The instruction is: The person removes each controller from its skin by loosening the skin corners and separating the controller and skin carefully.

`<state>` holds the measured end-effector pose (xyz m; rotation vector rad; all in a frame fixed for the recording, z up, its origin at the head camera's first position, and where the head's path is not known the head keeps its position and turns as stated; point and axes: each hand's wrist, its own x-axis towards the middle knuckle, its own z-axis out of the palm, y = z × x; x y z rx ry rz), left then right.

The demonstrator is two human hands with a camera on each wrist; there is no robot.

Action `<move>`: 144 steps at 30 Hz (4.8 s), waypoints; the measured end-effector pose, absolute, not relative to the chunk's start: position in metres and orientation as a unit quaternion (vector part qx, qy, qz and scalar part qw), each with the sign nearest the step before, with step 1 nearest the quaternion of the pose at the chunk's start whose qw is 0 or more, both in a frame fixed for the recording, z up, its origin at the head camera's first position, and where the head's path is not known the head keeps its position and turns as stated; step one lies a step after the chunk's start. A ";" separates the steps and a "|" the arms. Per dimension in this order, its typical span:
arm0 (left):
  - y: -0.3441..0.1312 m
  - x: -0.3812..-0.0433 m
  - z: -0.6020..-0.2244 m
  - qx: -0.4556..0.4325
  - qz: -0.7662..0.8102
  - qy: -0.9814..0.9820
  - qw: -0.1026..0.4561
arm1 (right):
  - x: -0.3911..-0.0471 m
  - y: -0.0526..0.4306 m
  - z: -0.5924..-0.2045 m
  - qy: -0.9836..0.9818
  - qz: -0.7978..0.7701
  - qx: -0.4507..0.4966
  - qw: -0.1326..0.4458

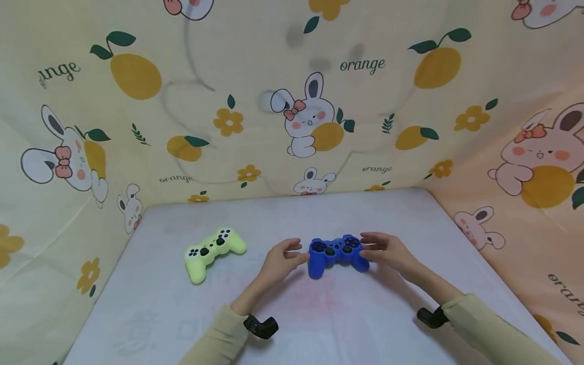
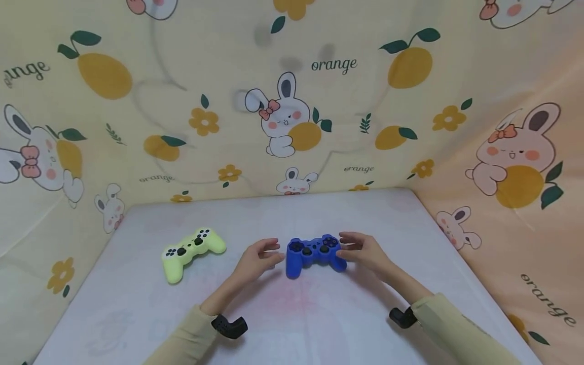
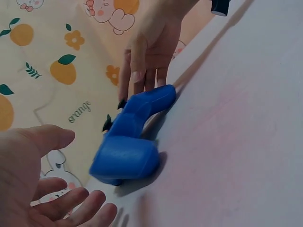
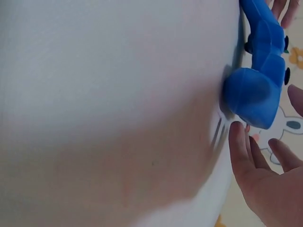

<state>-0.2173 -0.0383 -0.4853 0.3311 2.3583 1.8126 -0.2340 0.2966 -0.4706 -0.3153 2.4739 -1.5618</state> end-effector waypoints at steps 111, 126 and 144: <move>-0.034 -0.209 -0.480 0.234 0.517 0.822 0.047 | -0.211 0.238 -0.435 0.848 -0.430 -0.300 0.079; -0.033 -0.209 -0.473 0.288 0.473 0.832 0.042 | -0.215 0.230 -0.433 0.849 -0.388 -0.349 0.088; -0.029 -0.205 -0.470 0.310 0.385 0.869 -0.013 | -0.202 0.221 -0.437 0.863 -0.389 -0.321 0.013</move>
